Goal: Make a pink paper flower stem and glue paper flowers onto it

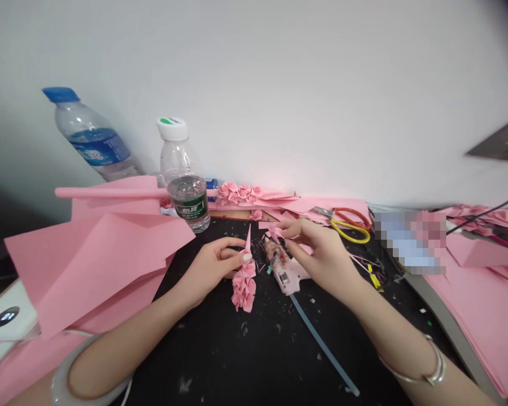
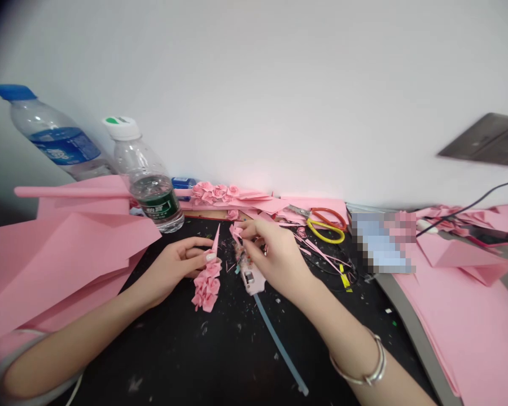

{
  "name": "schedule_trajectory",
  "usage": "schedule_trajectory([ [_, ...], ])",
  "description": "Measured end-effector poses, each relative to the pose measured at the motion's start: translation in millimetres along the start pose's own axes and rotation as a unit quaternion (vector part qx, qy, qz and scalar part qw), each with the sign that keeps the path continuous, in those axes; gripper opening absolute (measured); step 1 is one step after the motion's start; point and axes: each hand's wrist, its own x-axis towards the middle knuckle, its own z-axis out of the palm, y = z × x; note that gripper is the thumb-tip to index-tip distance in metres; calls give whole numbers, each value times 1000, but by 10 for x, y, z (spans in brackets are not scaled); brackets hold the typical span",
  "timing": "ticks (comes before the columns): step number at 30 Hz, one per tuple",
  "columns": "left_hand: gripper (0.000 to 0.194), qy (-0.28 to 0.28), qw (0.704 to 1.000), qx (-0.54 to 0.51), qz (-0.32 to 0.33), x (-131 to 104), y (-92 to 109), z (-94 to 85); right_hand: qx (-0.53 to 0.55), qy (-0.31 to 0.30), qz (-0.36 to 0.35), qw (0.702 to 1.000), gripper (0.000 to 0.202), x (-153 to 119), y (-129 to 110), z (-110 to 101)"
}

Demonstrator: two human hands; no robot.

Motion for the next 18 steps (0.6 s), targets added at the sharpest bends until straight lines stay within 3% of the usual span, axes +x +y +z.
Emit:
schedule_trajectory([
  [5, 32, -35, 998, -58, -1, -31, -6, 1, -172, -14, -125, 977, 19, -274, 120, 66],
  [18, 19, -135, 983, -123, -32, -93, 3, 1, -180, 3, -221, 958, 27, -391, 156, 168],
])
